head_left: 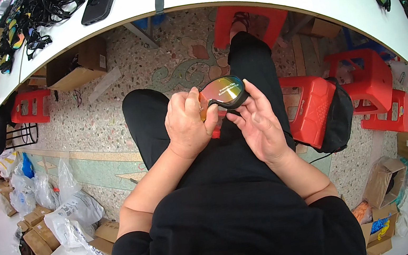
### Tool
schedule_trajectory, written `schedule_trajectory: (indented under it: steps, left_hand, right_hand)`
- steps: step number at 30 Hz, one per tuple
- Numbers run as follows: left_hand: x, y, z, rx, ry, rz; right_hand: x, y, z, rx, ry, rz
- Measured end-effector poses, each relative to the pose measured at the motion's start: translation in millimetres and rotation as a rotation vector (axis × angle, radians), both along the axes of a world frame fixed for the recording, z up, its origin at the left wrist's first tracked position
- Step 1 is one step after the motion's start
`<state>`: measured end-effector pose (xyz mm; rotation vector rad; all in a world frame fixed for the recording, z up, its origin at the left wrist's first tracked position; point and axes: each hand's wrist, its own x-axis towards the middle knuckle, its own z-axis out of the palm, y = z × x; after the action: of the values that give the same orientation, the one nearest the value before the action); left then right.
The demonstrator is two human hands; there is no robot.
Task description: Assembling lenses and straps into goggle frames in a manufacturing workshop setting.
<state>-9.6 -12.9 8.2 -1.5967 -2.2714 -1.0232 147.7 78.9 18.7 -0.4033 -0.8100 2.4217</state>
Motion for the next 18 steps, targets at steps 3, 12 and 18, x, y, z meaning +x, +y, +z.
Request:
schedule_trajectory:
  steps: [3,12,18]
  left_hand:
    - [4,5,0,-0.028,0.018,0.038]
    - [8,19,8,-0.065,0.011,0.065]
    - [16,19,12,-0.073,-0.062,-0.018]
  right_hand:
    - [1,-5,-1,0.096,0.005,-0.01]
    - [1,-16,-8,0.274,-0.081,0.005]
    - [1,4,-22,-0.399,-0.169,-0.238]
